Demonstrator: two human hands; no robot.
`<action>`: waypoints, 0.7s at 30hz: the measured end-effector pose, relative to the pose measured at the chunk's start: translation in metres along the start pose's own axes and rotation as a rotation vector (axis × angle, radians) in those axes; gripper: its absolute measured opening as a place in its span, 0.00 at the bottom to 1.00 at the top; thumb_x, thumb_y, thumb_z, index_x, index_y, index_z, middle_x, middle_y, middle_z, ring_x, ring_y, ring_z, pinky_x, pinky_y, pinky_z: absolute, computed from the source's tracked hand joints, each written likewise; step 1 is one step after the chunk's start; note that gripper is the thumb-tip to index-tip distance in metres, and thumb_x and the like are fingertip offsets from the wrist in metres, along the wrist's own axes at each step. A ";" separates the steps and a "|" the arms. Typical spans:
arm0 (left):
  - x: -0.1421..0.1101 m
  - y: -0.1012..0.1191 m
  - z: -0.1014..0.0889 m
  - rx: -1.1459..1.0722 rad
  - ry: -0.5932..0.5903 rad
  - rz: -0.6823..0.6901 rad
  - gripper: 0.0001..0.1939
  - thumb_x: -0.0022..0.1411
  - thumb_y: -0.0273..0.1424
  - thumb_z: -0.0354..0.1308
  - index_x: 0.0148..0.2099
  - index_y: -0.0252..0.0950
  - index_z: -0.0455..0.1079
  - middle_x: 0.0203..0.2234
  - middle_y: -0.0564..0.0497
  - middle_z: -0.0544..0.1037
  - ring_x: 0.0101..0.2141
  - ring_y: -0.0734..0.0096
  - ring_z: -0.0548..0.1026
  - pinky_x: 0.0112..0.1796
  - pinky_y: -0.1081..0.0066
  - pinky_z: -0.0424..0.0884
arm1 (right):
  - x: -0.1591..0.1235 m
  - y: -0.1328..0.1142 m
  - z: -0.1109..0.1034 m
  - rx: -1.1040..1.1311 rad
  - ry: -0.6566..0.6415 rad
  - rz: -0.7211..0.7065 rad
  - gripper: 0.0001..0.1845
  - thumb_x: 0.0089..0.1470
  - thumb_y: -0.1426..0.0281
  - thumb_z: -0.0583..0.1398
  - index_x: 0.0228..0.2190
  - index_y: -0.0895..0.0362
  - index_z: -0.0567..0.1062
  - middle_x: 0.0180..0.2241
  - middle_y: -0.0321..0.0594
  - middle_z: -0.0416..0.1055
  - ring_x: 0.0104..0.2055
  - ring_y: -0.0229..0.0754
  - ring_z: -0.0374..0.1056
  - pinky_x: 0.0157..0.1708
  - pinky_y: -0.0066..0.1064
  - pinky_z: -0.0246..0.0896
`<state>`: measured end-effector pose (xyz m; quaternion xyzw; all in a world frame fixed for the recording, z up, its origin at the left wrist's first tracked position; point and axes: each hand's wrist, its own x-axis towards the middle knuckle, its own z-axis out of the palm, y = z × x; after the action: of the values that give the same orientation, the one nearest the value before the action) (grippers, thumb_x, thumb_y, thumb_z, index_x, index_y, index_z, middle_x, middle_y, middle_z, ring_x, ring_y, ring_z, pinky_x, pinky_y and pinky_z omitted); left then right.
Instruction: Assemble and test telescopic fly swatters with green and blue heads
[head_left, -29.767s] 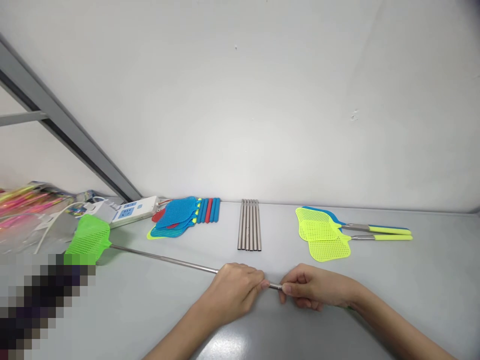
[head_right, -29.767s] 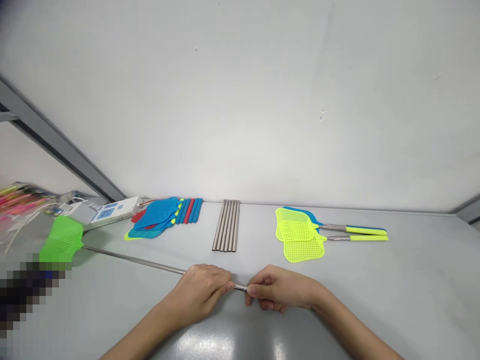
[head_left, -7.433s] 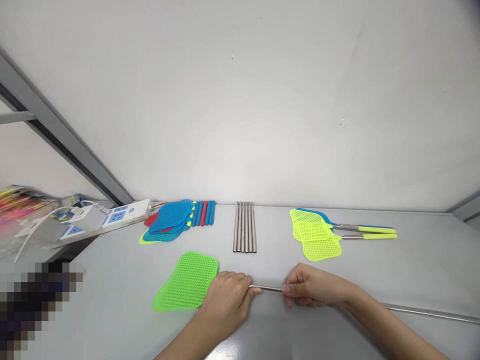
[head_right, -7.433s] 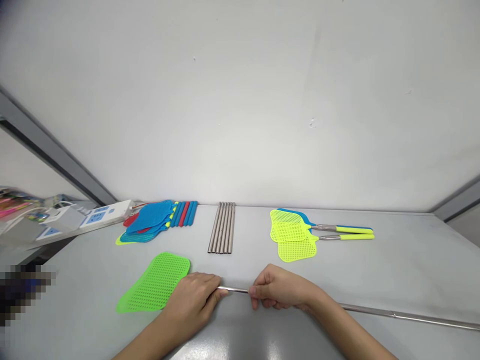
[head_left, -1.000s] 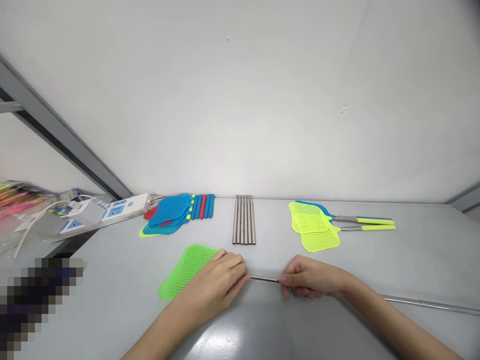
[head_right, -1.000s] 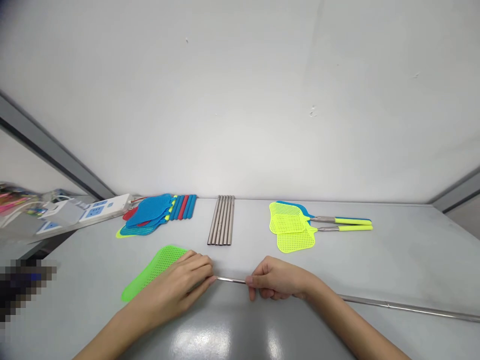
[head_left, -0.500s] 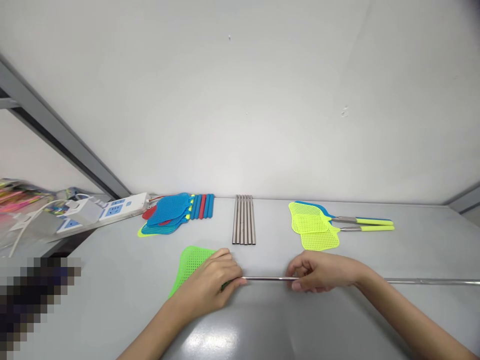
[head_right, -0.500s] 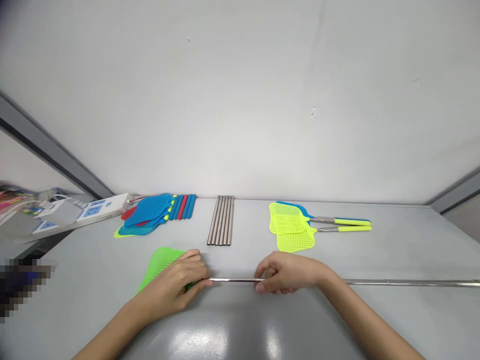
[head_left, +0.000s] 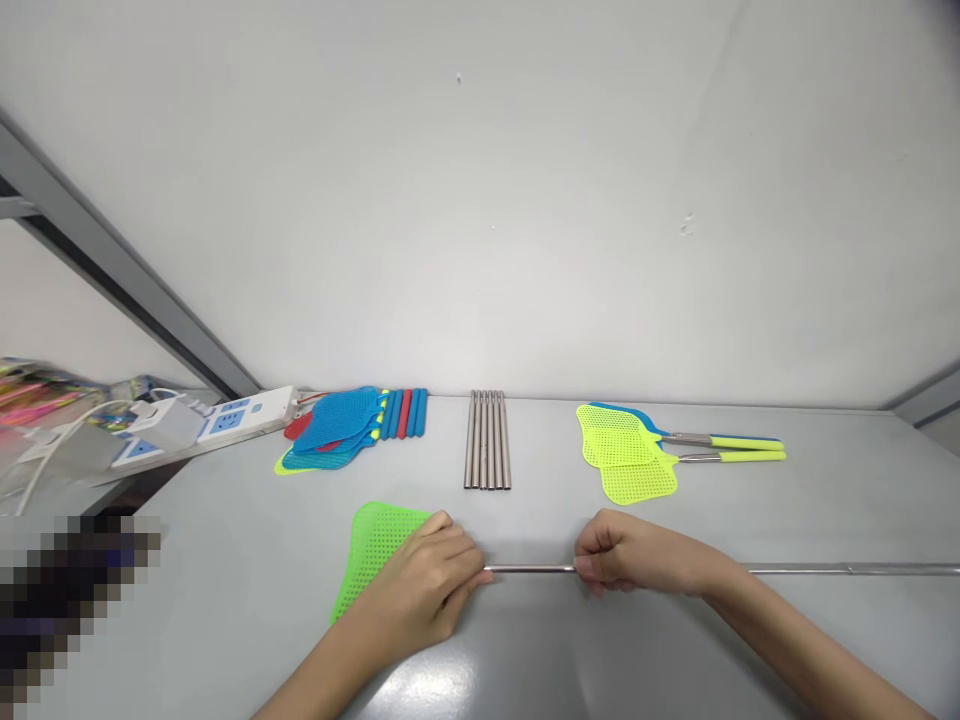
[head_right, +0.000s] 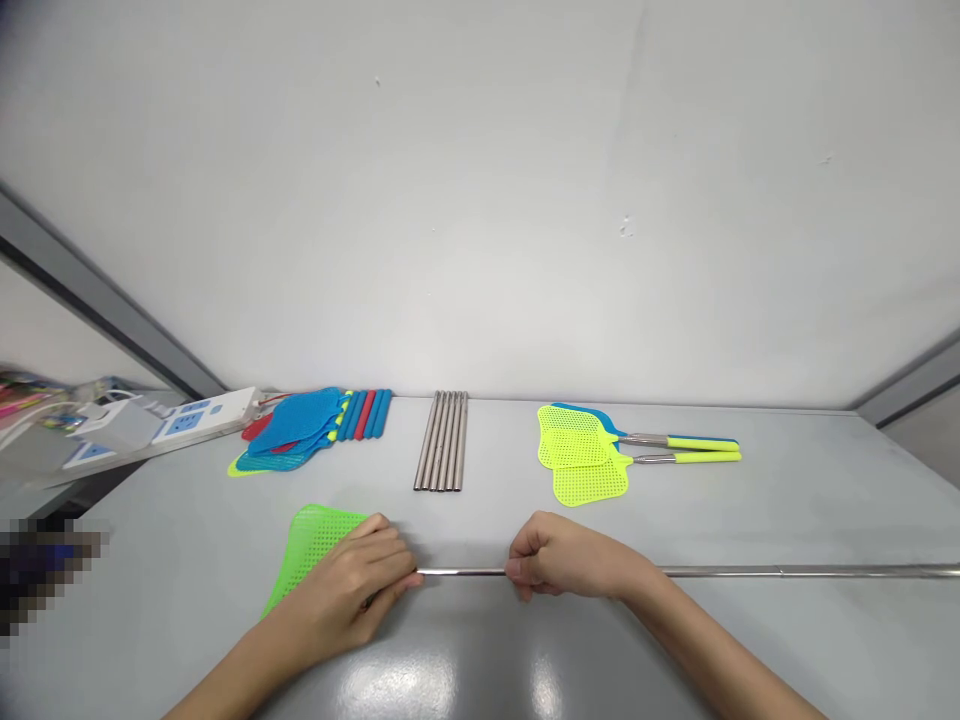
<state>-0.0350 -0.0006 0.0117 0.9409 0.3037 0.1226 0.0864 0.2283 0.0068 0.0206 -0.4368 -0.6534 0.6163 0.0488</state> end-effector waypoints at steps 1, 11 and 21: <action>0.000 0.001 0.000 0.012 0.011 0.007 0.15 0.64 0.27 0.42 0.24 0.35 0.57 0.18 0.54 0.61 0.21 0.74 0.57 0.29 0.70 0.55 | 0.001 0.001 0.001 0.039 -0.014 0.008 0.14 0.50 0.67 0.53 0.18 0.61 0.69 0.14 0.30 0.53 0.17 0.29 0.47 0.17 0.23 0.41; 0.004 0.012 0.003 0.024 0.005 0.035 0.15 0.63 0.26 0.42 0.24 0.35 0.59 0.18 0.54 0.62 0.21 0.73 0.58 0.28 0.69 0.54 | 0.006 -0.006 0.009 0.192 -0.152 0.217 0.16 0.51 0.64 0.53 0.17 0.60 0.66 0.12 0.27 0.49 0.13 0.27 0.41 0.12 0.22 0.33; 0.007 0.006 0.001 -0.038 -0.036 -0.027 0.14 0.64 0.29 0.42 0.26 0.35 0.59 0.19 0.54 0.64 0.22 0.73 0.59 0.31 0.69 0.56 | 0.004 -0.003 -0.001 0.066 -0.129 0.069 0.20 0.53 0.59 0.52 0.26 0.61 0.73 0.16 0.31 0.57 0.15 0.28 0.48 0.11 0.19 0.40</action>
<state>-0.0256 -0.0012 0.0140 0.9370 0.3124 0.1103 0.1111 0.2246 0.0103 0.0212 -0.4166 -0.6191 0.6657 -0.0003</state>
